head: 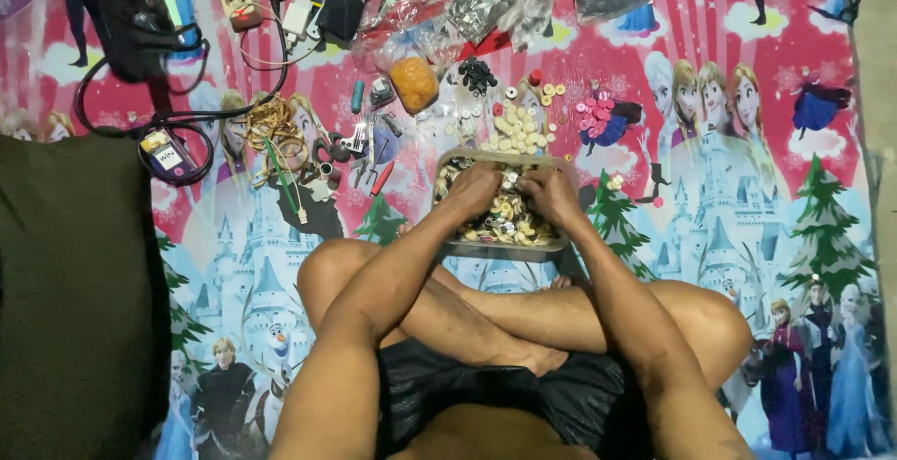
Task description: The person sorts small decorative items from a container onto a mat.
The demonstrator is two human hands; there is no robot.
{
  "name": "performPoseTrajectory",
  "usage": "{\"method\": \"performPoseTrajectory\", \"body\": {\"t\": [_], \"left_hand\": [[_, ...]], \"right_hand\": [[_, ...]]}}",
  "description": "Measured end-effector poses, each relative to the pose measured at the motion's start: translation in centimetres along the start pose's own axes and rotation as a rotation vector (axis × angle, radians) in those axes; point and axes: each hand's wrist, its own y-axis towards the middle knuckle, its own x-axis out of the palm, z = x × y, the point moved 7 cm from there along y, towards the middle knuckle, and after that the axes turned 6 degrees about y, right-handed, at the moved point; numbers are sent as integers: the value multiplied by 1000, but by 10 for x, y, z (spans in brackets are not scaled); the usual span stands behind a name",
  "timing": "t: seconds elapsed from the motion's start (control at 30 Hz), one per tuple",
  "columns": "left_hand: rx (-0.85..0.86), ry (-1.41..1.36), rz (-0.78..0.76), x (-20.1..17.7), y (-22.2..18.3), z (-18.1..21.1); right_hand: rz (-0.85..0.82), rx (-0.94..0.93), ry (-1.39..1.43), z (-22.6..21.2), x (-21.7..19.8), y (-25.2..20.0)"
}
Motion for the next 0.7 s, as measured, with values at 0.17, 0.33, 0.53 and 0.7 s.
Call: {"method": "performPoseTrajectory", "body": {"t": [0.17,0.33,0.53,0.7], "left_hand": [[-106,16,-57,54,34,-48],[151,139,108,25,20,-7],[326,379,300,44,30,-13],[180,129,221,63,38,-37]], "right_hand": [[75,-23,13,36,0,7],[34,-99,-111,27,1,10],[98,-102,-242,38,1,12],[102,98,91,6,-10,-13]]}}
